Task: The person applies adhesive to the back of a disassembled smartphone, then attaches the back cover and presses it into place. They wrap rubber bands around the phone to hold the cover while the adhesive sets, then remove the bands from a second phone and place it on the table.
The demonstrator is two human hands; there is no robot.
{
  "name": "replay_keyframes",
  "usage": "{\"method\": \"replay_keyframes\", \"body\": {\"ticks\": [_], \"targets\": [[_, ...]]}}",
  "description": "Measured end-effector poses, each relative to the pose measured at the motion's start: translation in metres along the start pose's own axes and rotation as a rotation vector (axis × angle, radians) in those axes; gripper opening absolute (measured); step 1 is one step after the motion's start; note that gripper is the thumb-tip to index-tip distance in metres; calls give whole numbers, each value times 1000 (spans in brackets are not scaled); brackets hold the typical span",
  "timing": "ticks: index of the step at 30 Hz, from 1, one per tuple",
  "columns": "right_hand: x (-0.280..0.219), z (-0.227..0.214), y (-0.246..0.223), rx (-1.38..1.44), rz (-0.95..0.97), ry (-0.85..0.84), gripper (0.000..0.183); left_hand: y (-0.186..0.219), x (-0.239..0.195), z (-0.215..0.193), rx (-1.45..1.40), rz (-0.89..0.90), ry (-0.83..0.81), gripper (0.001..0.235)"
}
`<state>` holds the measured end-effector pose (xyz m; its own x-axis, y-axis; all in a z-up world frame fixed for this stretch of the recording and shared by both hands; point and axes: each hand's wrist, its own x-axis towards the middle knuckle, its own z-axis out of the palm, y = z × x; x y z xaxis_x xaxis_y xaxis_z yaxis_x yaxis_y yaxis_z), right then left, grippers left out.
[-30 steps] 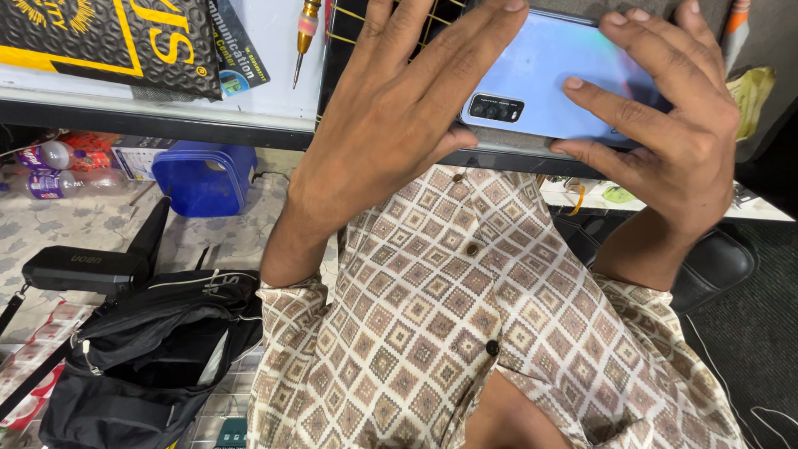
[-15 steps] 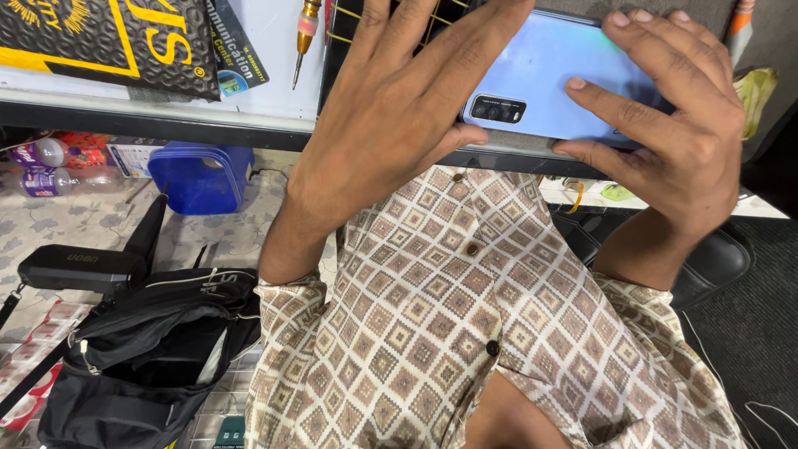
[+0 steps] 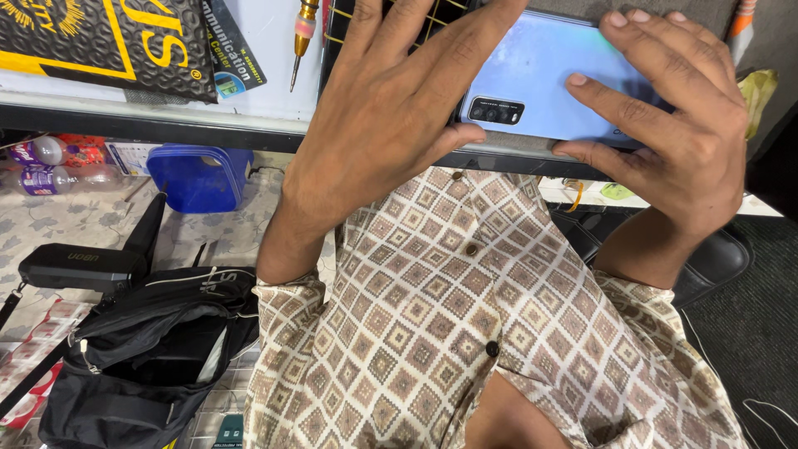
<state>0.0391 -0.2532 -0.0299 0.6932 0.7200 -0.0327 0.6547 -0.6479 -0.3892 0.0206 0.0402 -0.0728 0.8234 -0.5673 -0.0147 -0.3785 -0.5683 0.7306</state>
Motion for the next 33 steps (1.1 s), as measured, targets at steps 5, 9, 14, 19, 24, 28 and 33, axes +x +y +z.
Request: {"method": "replay_keyframes", "body": {"ticks": [5, 9, 14, 19, 24, 28, 33], "targets": [[2, 0, 0, 5, -7, -1, 62, -1, 1, 1, -42, -9, 0, 94], [4, -1, -1, -5, -17, 2, 61, 0, 2, -1, -14, 2, 22, 95], [7, -3, -1, 16, -19, -7, 61, 8, 5, -5, 0, -14, 53, 92], [7, -4, -2, 9, -4, -28, 62, 18, 3, -2, 16, -62, 61, 83], [5, -5, -3, -24, 15, -47, 62, 28, 4, 11, 155, -99, 113, 73], [2, -4, -5, -44, 49, -58, 60, 32, 8, 18, 193, -128, 130, 64], [1, -1, -9, 4, 89, -34, 58, 46, 19, 20, 288, -176, 163, 54]]}}
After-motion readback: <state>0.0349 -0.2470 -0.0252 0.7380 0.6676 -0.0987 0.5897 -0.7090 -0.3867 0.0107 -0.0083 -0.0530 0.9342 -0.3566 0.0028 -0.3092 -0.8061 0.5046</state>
